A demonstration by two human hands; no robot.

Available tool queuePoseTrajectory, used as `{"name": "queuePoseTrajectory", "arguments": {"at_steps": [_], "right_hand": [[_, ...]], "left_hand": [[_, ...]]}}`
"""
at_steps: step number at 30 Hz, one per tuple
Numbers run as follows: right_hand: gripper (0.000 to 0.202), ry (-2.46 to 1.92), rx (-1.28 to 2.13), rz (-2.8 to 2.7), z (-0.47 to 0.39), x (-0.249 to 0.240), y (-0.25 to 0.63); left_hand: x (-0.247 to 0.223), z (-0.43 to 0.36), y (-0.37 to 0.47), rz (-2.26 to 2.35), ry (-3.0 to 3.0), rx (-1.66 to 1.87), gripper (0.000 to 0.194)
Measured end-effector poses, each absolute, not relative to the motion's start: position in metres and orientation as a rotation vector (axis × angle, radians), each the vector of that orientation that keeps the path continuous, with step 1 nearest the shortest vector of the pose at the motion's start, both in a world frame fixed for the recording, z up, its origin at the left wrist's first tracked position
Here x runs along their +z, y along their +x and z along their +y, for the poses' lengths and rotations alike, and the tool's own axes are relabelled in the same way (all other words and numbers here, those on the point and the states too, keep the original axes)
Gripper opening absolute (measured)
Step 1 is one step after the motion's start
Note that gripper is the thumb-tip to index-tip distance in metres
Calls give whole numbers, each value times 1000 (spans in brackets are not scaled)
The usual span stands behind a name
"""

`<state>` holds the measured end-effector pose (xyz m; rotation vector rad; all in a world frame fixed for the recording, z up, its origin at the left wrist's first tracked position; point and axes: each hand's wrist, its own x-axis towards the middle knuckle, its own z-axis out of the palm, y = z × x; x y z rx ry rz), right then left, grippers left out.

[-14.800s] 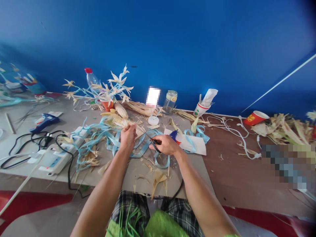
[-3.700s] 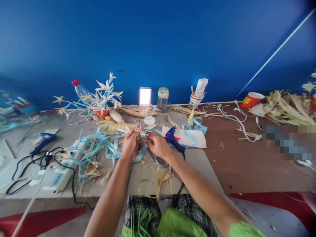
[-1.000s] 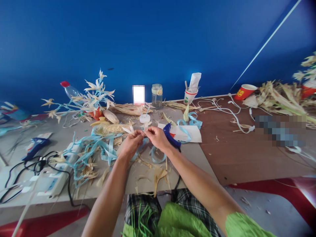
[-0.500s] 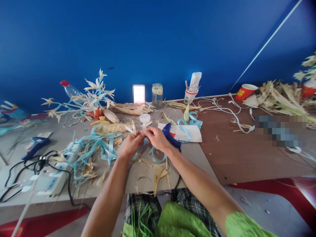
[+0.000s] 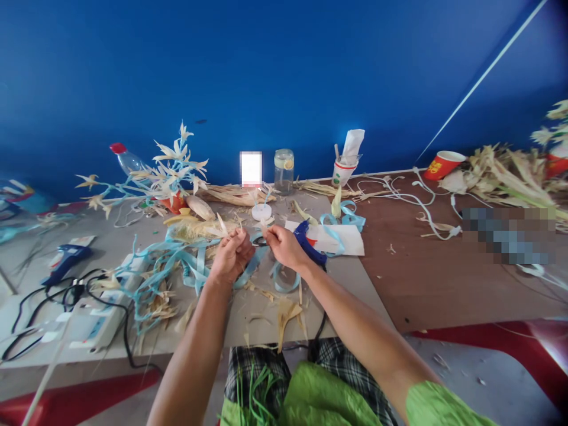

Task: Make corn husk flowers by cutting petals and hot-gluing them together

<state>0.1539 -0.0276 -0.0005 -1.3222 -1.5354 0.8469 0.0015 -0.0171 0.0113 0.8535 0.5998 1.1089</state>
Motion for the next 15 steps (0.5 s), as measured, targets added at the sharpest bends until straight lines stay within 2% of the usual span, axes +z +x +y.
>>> {"name": "queuePoseTrajectory", "arguments": {"at_steps": [4,6,15], "right_hand": [[27,-1289,911,-1451,-24,-3,155],[26,-1253,944,-1412,-22,-6,154],[24,-1176,1077,-1256,-23,-5,152]], "left_hand": [[5,-14,6,836,914,1196,31],[-3,-12,9,969,1006,1128,30],[-9,-11,10,994,1040,1034,25]]}}
